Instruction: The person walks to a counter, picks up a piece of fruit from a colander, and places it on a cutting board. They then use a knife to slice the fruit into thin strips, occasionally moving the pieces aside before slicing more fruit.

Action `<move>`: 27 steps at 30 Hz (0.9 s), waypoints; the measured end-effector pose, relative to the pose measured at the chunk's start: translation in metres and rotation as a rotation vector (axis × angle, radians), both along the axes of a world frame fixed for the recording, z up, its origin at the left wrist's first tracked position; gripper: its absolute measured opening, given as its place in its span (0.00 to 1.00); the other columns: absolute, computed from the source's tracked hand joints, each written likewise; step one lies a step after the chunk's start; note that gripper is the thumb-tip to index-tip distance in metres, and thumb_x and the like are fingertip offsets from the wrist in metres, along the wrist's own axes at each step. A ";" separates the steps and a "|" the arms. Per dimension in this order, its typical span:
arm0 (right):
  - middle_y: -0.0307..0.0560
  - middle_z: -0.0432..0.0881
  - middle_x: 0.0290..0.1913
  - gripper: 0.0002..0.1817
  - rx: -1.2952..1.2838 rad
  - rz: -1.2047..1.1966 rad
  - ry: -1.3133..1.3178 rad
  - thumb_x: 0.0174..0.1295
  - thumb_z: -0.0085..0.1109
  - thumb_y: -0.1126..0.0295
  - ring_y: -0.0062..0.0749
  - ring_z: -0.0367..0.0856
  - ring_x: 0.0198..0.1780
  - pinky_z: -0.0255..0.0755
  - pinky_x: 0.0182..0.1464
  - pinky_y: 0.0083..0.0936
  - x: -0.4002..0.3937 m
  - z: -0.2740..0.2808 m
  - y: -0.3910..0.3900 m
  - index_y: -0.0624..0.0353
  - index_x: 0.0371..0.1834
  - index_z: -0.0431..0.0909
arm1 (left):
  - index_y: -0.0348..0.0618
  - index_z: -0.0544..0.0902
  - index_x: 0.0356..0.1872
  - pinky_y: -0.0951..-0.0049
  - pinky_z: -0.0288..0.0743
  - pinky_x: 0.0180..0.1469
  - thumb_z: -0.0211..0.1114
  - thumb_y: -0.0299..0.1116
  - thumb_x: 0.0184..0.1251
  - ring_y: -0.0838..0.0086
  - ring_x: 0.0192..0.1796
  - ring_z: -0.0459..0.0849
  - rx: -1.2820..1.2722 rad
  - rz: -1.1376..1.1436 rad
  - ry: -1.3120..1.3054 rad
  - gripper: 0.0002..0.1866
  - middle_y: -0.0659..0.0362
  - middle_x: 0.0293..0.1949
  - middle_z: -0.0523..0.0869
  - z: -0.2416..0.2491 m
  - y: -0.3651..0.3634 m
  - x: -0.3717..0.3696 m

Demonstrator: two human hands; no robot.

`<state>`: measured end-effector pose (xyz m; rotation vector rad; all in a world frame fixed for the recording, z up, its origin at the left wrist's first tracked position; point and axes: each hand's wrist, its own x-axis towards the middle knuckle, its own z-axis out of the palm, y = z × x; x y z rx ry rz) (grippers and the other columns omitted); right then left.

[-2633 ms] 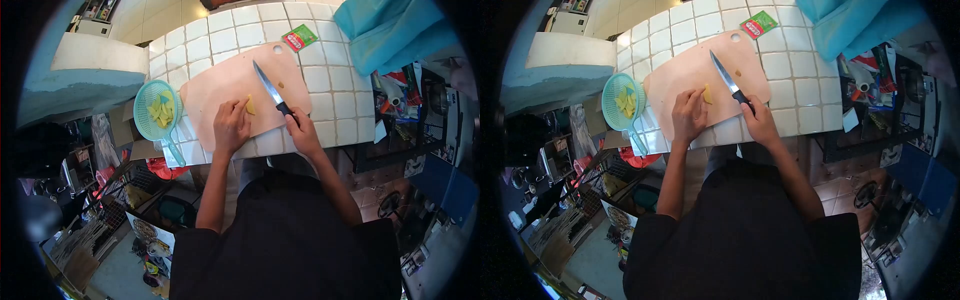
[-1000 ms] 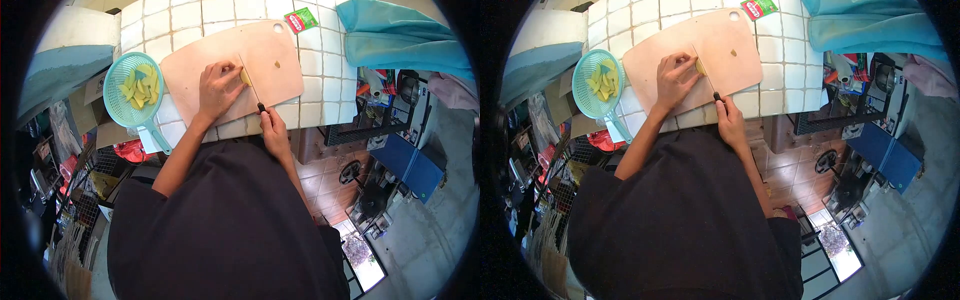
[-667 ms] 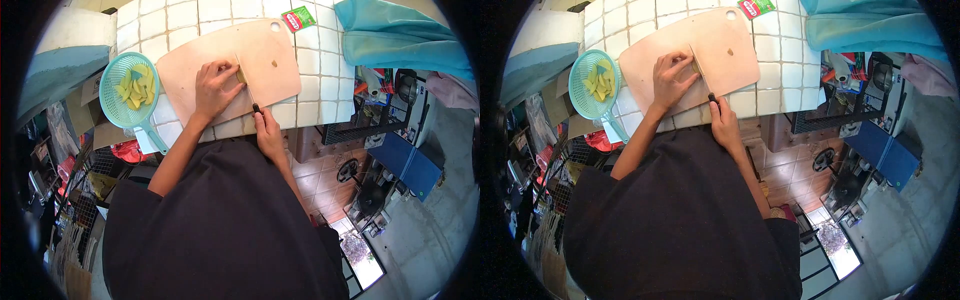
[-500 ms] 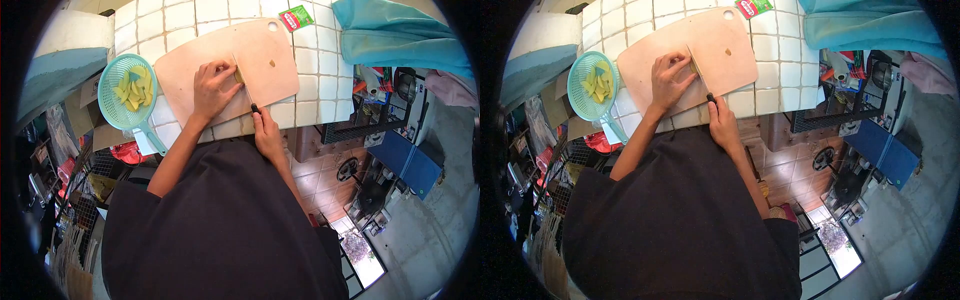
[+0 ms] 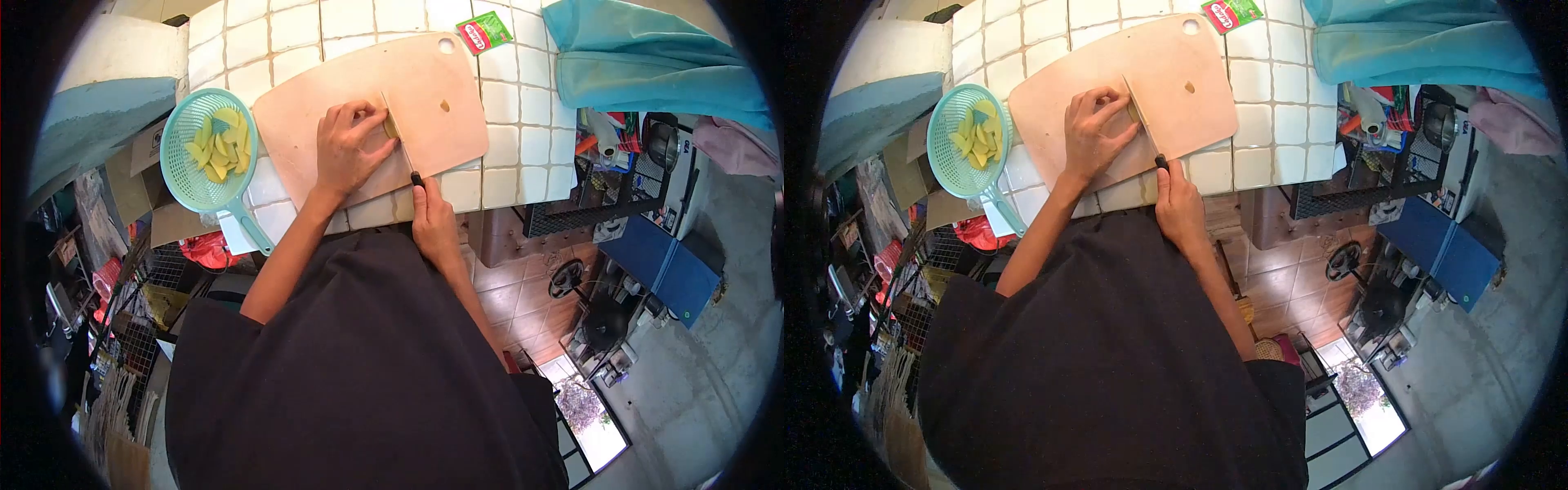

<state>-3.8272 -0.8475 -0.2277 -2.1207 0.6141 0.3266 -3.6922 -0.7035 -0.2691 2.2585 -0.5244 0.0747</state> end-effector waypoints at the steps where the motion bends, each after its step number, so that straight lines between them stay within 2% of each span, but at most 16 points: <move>1: 0.70 0.82 0.35 0.16 0.000 0.002 -0.001 0.83 0.41 0.60 0.74 0.81 0.41 0.69 0.39 0.57 0.001 0.001 0.000 0.60 0.55 0.73 | 0.49 0.91 0.50 0.63 0.71 0.60 0.82 0.34 0.46 0.67 0.54 0.79 0.000 0.002 -0.001 0.25 0.64 0.51 0.83 0.000 0.000 0.000; 7: 0.71 0.82 0.34 0.15 0.053 0.014 0.030 0.83 0.41 0.60 0.75 0.80 0.41 0.68 0.38 0.58 0.002 0.005 -0.005 0.60 0.54 0.73 | 0.49 0.91 0.49 0.62 0.70 0.57 0.82 0.37 0.47 0.66 0.56 0.78 0.002 -0.007 -0.010 0.23 0.63 0.50 0.83 -0.005 0.000 0.001; 16: 0.71 0.81 0.33 0.15 0.026 0.041 0.065 0.83 0.41 0.59 0.76 0.80 0.40 0.67 0.38 0.60 0.004 0.010 -0.008 0.58 0.52 0.72 | 0.47 0.91 0.50 0.61 0.71 0.60 0.83 0.32 0.45 0.65 0.55 0.78 -0.014 -0.015 0.015 0.25 0.63 0.52 0.83 -0.002 0.001 -0.001; 18: 0.71 0.82 0.31 0.16 -0.006 0.062 0.104 0.83 0.40 0.57 0.76 0.81 0.38 0.70 0.37 0.63 0.006 0.012 -0.007 0.58 0.52 0.71 | 0.45 0.91 0.50 0.61 0.72 0.60 0.83 0.31 0.46 0.64 0.54 0.79 -0.020 -0.028 0.012 0.25 0.62 0.52 0.84 -0.001 0.001 0.001; 22: 0.72 0.82 0.30 0.15 -0.038 0.052 0.060 0.82 0.41 0.57 0.76 0.81 0.38 0.70 0.38 0.65 0.017 0.007 -0.003 0.57 0.51 0.70 | 0.46 0.91 0.49 0.62 0.70 0.57 0.82 0.35 0.47 0.66 0.56 0.79 -0.043 -0.040 0.011 0.24 0.64 0.51 0.84 -0.007 -0.001 -0.001; 25: 0.73 0.81 0.29 0.15 -0.052 0.050 0.083 0.82 0.43 0.58 0.77 0.79 0.37 0.65 0.36 0.66 0.016 0.007 -0.001 0.59 0.46 0.69 | 0.47 0.91 0.50 0.63 0.69 0.57 0.82 0.34 0.47 0.67 0.55 0.79 -0.012 -0.034 -0.016 0.24 0.65 0.51 0.84 -0.008 0.001 0.001; 27: 0.73 0.81 0.30 0.15 -0.076 0.058 0.111 0.82 0.41 0.57 0.78 0.80 0.38 0.67 0.37 0.67 -0.004 0.007 -0.003 0.58 0.48 0.69 | 0.47 0.91 0.50 0.63 0.69 0.57 0.82 0.34 0.48 0.67 0.54 0.79 -0.023 -0.026 -0.016 0.24 0.65 0.51 0.84 -0.007 0.000 0.000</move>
